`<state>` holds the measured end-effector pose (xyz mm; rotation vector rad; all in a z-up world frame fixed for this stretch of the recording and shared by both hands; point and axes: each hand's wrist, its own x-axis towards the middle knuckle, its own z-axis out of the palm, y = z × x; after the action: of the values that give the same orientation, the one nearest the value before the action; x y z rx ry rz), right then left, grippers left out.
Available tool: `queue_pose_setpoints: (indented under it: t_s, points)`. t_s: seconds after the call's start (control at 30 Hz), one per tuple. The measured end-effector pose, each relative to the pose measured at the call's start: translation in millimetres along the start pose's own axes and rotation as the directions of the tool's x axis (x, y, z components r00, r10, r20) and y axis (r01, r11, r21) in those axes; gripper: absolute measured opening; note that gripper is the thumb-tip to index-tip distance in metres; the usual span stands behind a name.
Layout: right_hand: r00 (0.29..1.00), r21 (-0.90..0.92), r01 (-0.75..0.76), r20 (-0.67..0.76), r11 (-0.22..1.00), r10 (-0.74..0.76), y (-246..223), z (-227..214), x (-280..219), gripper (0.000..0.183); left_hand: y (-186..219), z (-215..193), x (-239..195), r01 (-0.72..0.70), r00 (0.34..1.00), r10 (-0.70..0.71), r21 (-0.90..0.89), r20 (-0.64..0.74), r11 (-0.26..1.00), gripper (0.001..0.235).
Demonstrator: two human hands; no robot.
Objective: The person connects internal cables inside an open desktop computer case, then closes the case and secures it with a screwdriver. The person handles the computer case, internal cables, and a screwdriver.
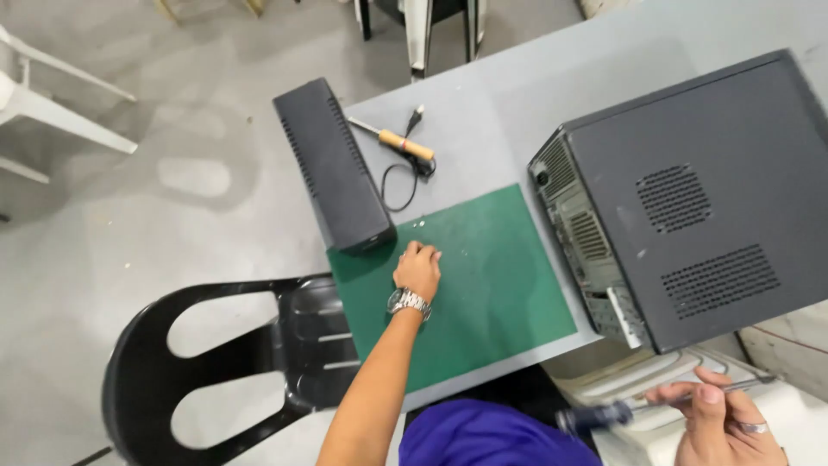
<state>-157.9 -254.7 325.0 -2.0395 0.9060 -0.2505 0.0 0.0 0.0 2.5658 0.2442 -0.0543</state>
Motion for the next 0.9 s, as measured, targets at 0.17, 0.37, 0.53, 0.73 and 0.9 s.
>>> queue_pose_setpoints:
  t_s: [0.17, 0.37, 0.53, 0.73, 0.9]
  points:
    - [0.987, 0.069, 0.072, 0.136, 0.995, -0.081, 10.9, -1.4, 3.8, 0.021, 99.0, -88.5, -17.4, 0.229, 0.955, -0.029, -0.668, 0.296, 0.709, 0.01]
    - [0.903, -0.058, 0.004, 0.428, 0.998, 0.021, -3.7, 15.3, 8.0, 0.028, 174.4, -163.5, -73.2, 0.482, 0.783, 0.479, -0.874, 0.397, -0.062, 0.023]
    - [0.793, 0.092, 0.251, 0.552, 0.964, -0.259, -10.4, 19.3, 7.1, 0.031, 177.2, -186.3, -88.4, 0.53, 0.7, 0.6, -0.845, 0.387, -0.074, 0.015]
    - [0.795, -0.001, 0.284, 0.56, 0.959, -0.235, -14.9, 16.2, 3.0, 0.031, 171.3, -201.4, -90.5, 0.514, 0.704, 0.617, -0.852, 0.353, -0.098, 0.021]
    - [0.714, 0.069, 0.506, 0.526, 0.86, -0.462, -2.1, 15.7, 2.7, 0.028, 174.6, -217.5, -94.3, 0.429, 0.701, 0.616, -0.903, 0.359, 0.039, 0.019]
